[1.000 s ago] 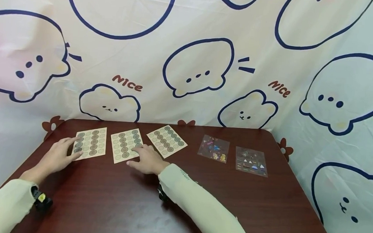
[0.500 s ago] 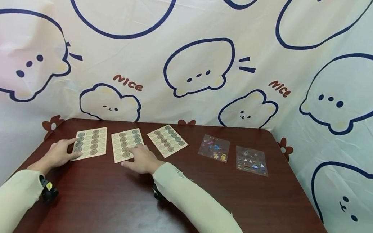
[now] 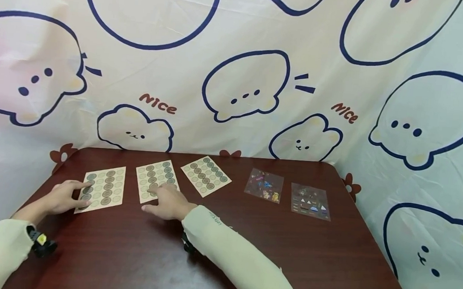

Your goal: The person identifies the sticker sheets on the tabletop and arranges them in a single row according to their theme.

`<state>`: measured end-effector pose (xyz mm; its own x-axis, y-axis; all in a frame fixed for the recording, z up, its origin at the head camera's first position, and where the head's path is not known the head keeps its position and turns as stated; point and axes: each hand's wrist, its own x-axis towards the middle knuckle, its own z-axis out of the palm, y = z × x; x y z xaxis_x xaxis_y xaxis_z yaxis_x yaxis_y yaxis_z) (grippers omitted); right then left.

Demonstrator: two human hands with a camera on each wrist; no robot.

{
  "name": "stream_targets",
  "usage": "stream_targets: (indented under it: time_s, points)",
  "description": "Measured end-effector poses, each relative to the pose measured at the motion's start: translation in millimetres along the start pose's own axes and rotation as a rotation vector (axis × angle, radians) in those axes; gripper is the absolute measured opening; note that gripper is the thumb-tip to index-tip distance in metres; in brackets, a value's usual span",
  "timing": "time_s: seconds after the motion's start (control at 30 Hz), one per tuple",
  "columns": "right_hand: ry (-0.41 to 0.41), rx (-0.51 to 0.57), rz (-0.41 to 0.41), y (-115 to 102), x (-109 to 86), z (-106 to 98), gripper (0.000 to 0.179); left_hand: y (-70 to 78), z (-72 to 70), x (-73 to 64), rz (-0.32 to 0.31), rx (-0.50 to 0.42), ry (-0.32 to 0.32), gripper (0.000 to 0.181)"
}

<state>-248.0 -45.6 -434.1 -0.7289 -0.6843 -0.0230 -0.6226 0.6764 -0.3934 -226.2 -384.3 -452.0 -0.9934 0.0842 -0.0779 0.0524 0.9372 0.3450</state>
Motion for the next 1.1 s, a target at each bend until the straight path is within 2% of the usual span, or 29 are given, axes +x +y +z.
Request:
stream_targets:
  time_s: [0.2,0.43,0.73,0.93,1.1]
  points:
    - [0.000,-0.019,-0.001,-5.3,0.9,7.9,0.060,-3.7,0.0,-14.3,0.048,-0.034,0.010,0.069]
    - [-0.019,-0.075,-0.046,-12.0,-0.3,14.9,0.059,-3.8,2.5,-24.9,0.100,0.011,0.000,0.072]
    - [-0.049,-0.091,-0.106,-29.3,5.6,27.4,0.064,-0.1,1.0,-40.5,0.097,0.018,-0.043,0.078]
    - [-0.065,-0.028,-0.077,-40.7,11.4,36.8,0.068,-0.9,-0.5,-42.2,0.100,-0.002,-0.100,0.079]
    - [-0.087,-0.011,-0.075,-48.5,18.0,43.7,0.072,-2.0,-4.4,-39.0,0.103,-0.012,-0.133,0.087]
